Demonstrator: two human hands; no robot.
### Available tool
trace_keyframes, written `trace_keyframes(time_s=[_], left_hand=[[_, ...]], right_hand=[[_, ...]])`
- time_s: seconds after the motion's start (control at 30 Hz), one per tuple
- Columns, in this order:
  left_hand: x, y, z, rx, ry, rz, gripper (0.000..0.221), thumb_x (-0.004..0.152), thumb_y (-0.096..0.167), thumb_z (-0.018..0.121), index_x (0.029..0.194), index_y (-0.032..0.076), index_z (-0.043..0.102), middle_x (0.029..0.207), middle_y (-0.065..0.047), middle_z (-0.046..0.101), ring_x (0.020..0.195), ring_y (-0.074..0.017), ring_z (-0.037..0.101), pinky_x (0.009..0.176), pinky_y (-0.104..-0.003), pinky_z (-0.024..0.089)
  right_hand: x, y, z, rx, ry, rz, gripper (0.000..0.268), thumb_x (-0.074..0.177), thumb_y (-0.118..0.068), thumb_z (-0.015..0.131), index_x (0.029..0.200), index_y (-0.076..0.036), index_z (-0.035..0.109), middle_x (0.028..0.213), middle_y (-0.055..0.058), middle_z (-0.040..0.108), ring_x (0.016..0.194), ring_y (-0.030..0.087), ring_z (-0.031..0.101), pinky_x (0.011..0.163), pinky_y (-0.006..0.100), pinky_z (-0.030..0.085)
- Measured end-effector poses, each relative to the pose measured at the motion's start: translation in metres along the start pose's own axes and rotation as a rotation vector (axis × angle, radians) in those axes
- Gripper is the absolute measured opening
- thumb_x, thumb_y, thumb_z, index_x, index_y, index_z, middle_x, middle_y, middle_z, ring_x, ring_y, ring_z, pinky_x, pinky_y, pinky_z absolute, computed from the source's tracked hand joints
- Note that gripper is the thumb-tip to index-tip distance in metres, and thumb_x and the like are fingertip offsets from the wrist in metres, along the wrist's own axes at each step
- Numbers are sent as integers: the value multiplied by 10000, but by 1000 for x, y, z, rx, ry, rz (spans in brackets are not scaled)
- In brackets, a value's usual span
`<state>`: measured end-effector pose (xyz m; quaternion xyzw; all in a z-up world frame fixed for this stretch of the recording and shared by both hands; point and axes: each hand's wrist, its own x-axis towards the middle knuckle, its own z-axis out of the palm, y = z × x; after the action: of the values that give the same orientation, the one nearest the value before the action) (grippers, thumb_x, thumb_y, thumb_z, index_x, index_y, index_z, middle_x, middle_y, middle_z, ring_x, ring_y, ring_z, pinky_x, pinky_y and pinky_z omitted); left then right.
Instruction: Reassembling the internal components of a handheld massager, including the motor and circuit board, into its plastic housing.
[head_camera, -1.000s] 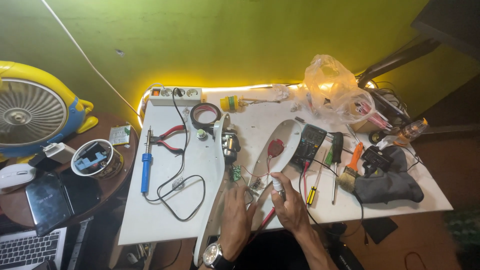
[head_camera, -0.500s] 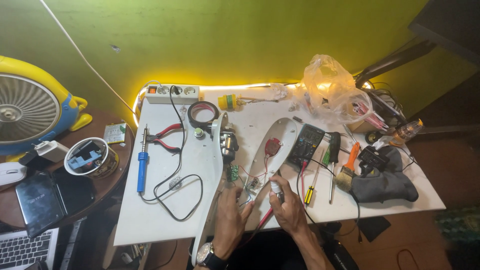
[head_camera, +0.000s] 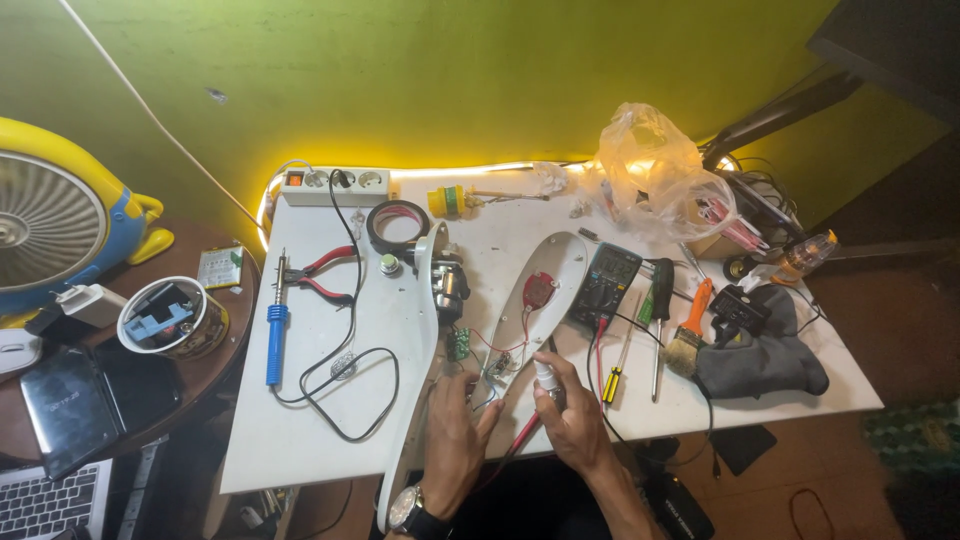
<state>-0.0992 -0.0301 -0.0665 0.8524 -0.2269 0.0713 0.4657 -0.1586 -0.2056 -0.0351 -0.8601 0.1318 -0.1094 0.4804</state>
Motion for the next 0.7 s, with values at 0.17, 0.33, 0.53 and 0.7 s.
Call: trace_keyframes(time_s=[0.17,0.33,0.53,0.7], left_hand=[[-2,-1,2,35,-3,29,373,914,231,752,1201,61,587,1066,-113,636,954,-237,612,818,-321,525],[4,14,-3,87,-42,-13,353,937,225,688,1236,59,603,1115,-121,641,1028,-271,602,880,-372,513],[12,8,8,114,-78,-112,430,895,221,716,1284,86,595,1169,-135,621,1071,-304,625,906,-407,522],[15,-1,18,61,-87,-120,481,851,179,758,1294,129,579,1220,-123,598,1107,-304,643,897,-427,547]], right_hand=[[9,3,-4,43,183,-14,599,933,-388,497,1476,-144,429,1312,140,642,1139,267,668,948,424,522],[28,22,-12,89,314,32,593,972,-340,469,1497,-73,406,1009,94,651,882,237,641,812,388,524],[45,24,-14,80,415,-8,541,1000,-414,494,1448,-123,411,1165,12,650,781,188,704,748,352,578],[33,22,-1,189,410,-109,639,977,-350,519,1533,-97,330,1597,152,418,1251,271,651,1135,406,425]])
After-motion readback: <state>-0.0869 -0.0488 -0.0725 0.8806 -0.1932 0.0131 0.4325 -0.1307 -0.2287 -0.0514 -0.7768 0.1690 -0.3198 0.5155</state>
